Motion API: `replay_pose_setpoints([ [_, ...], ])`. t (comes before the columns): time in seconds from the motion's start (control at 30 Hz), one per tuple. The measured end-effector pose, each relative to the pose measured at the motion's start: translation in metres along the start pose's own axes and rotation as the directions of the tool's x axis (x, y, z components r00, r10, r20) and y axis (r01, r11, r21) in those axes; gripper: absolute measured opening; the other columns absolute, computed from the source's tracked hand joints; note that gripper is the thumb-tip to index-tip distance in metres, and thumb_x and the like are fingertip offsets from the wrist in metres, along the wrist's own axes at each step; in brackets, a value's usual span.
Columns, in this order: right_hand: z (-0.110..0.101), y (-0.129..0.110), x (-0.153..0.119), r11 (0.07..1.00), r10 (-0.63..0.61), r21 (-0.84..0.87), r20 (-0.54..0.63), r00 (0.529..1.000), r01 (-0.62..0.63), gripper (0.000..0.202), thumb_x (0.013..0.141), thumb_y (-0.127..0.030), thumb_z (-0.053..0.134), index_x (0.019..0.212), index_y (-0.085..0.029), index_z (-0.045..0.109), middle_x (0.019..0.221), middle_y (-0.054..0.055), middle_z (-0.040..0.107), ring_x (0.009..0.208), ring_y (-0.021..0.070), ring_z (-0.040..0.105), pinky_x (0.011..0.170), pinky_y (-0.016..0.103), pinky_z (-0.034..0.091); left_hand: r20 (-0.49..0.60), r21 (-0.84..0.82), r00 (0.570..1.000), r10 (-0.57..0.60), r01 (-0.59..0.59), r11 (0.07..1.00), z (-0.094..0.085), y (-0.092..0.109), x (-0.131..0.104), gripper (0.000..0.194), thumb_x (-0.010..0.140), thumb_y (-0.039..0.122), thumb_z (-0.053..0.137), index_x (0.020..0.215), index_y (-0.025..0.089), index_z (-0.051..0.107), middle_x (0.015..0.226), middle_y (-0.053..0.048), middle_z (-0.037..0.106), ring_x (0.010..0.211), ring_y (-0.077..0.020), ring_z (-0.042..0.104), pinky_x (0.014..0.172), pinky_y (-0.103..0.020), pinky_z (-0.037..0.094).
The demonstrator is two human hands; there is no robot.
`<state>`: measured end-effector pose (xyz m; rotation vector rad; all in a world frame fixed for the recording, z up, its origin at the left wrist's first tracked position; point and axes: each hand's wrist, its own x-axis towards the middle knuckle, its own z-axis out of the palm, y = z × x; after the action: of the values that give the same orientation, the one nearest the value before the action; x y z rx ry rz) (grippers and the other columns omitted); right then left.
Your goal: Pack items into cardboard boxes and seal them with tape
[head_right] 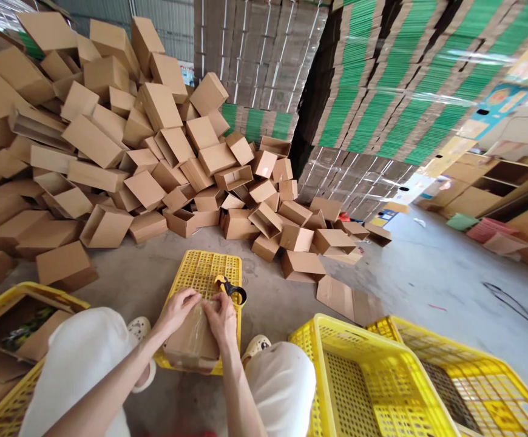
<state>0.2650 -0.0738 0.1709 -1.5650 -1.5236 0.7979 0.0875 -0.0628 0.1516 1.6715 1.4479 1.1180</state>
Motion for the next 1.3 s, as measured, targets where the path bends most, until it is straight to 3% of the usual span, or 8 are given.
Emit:
replay_pose_setpoints([
  [0.23,0.004,0.003,-0.005,0.998,-0.065,-0.002,-0.090,0.994,0.065,0.031,0.097,-0.052,0.054,0.082,-0.027,0.064,0.084,0.003,0.075,0.081,0.0236,0.072,0.080,0.033,0.054,0.046,-0.031,0.999,-0.012,0.013,0.999,-0.001,0.002,-0.004,0.036,0.092,0.060,0.065,0.096,0.026,0.076,0.105,-0.007,0.079,0.103,-0.0270,0.074,0.095,-0.038,0.054],
  [0.43,0.003,0.009,-0.013,0.982,-0.185,-0.063,-0.081,0.979,0.180,0.034,0.100,-0.056,0.054,0.096,-0.026,0.069,0.100,0.006,0.073,0.097,0.0251,0.073,0.093,0.037,0.056,0.081,-0.030,0.996,-0.026,0.028,0.999,-0.001,0.004,-0.004,0.038,0.095,0.060,0.060,0.096,0.026,0.077,0.105,-0.007,0.080,0.103,-0.0273,0.074,0.096,-0.038,0.054],
  [0.57,0.000,0.009,-0.009,0.987,-0.148,-0.069,-0.049,0.988,0.145,0.032,0.094,-0.057,0.063,0.093,-0.026,0.068,0.096,0.004,0.074,0.094,0.0252,0.073,0.090,0.037,0.056,0.091,-0.016,0.996,-0.023,0.024,1.000,0.001,0.004,-0.001,0.042,0.099,0.061,0.052,0.094,0.025,0.075,0.102,-0.007,0.078,0.100,-0.0265,0.074,0.092,-0.037,0.054],
  [0.8,0.001,0.006,-0.002,0.994,-0.082,-0.073,-0.086,0.993,0.076,0.040,0.102,-0.054,0.047,0.078,-0.027,0.065,0.082,0.005,0.073,0.082,0.0256,0.073,0.080,0.035,0.056,0.125,-0.023,0.992,-0.021,0.024,0.999,-0.001,0.003,-0.003,0.041,0.097,0.062,0.057,0.100,0.026,0.075,0.109,-0.006,0.078,0.107,-0.0261,0.073,0.098,-0.036,0.052],
  [0.9,-0.003,0.007,-0.009,0.991,-0.128,-0.057,-0.066,0.990,0.124,0.037,0.104,-0.051,0.047,0.087,-0.027,0.070,0.090,0.005,0.076,0.089,0.0252,0.074,0.087,0.036,0.057,0.131,-0.028,0.990,-0.054,0.058,0.998,-0.001,0.002,-0.002,0.041,0.095,0.064,0.059,0.099,0.026,0.075,0.108,-0.006,0.079,0.107,-0.0265,0.073,0.098,-0.036,0.052],
  [1.03,-0.007,0.014,-0.022,0.978,-0.208,-0.007,-0.006,0.978,0.208,0.036,0.092,-0.051,0.068,0.119,-0.027,0.072,0.114,0.006,0.076,0.110,0.0265,0.073,0.101,0.039,0.058,0.139,-0.035,0.988,-0.071,0.076,0.996,-0.001,0.003,-0.001,0.042,0.095,0.064,0.059,0.097,0.026,0.076,0.107,-0.005,0.080,0.107,-0.0268,0.073,0.098,-0.036,0.052],
  [1.13,-0.005,0.015,-0.022,0.983,-0.182,0.002,-0.029,0.983,0.182,0.033,0.094,-0.052,0.067,0.113,-0.026,0.073,0.109,0.005,0.077,0.106,0.0264,0.074,0.098,0.040,0.059,0.126,-0.024,0.990,-0.067,0.070,0.997,-0.001,0.003,-0.001,0.042,0.095,0.064,0.058,0.096,0.026,0.075,0.106,-0.006,0.080,0.106,-0.0270,0.073,0.097,-0.037,0.051],
  [1.3,-0.008,-0.029,-0.011,0.981,-0.193,-0.017,-0.121,0.974,0.192,0.039,0.101,-0.056,0.055,0.094,-0.025,0.078,0.107,0.011,0.076,0.108,0.0289,0.072,0.106,0.047,0.056,0.101,-0.016,0.991,-0.082,0.084,0.996,-0.001,0.007,-0.001,0.040,0.094,0.061,0.059,0.094,0.025,0.076,0.104,-0.006,0.080,0.104,-0.0278,0.073,0.095,-0.038,0.052],
])
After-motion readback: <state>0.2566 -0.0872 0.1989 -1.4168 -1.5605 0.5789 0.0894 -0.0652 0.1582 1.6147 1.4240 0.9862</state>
